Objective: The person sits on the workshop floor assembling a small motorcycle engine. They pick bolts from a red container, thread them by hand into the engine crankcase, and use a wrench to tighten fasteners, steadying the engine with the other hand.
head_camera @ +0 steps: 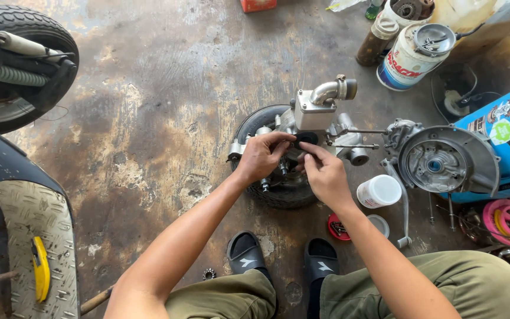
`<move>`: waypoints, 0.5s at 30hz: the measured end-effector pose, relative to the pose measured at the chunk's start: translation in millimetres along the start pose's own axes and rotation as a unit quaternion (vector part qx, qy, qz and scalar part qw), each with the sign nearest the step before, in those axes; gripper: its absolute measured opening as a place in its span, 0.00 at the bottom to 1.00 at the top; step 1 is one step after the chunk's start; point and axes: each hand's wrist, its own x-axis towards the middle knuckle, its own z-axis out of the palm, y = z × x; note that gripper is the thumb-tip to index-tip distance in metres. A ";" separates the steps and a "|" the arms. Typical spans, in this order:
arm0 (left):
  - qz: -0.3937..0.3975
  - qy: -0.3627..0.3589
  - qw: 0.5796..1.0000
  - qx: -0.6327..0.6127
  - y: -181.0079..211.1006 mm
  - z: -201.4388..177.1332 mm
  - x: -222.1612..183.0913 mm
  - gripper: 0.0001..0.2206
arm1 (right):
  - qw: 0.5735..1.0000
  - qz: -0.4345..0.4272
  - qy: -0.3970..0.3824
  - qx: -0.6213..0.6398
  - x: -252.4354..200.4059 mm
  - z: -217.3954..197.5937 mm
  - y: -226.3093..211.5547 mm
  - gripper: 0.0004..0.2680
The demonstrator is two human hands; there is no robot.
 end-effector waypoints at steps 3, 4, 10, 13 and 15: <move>0.112 -0.030 0.988 0.103 11.7 -6.0 4.8 0.10 | 0.999 -0.028 0.007 0.034 -7.9 -5.7 -1.4 0.08; 0.112 -0.033 0.988 0.102 8.3 -6.1 3.3 0.10 | 0.999 -0.027 0.010 0.034 -9.8 -6.3 -0.9 0.08; 0.202 -0.052 0.953 0.218 -7.6 -13.4 7.8 0.11 | 0.998 -0.035 0.029 0.041 -5.2 1.3 16.2 0.06; 0.236 -0.059 0.933 0.267 -16.2 -13.2 11.4 0.10 | 0.995 -0.082 0.039 -0.029 -5.5 4.7 22.2 0.05; 0.259 -0.067 0.925 0.271 -12.0 -15.8 13.1 0.10 | 0.990 -0.114 0.057 -0.061 -5.4 6.4 15.3 0.04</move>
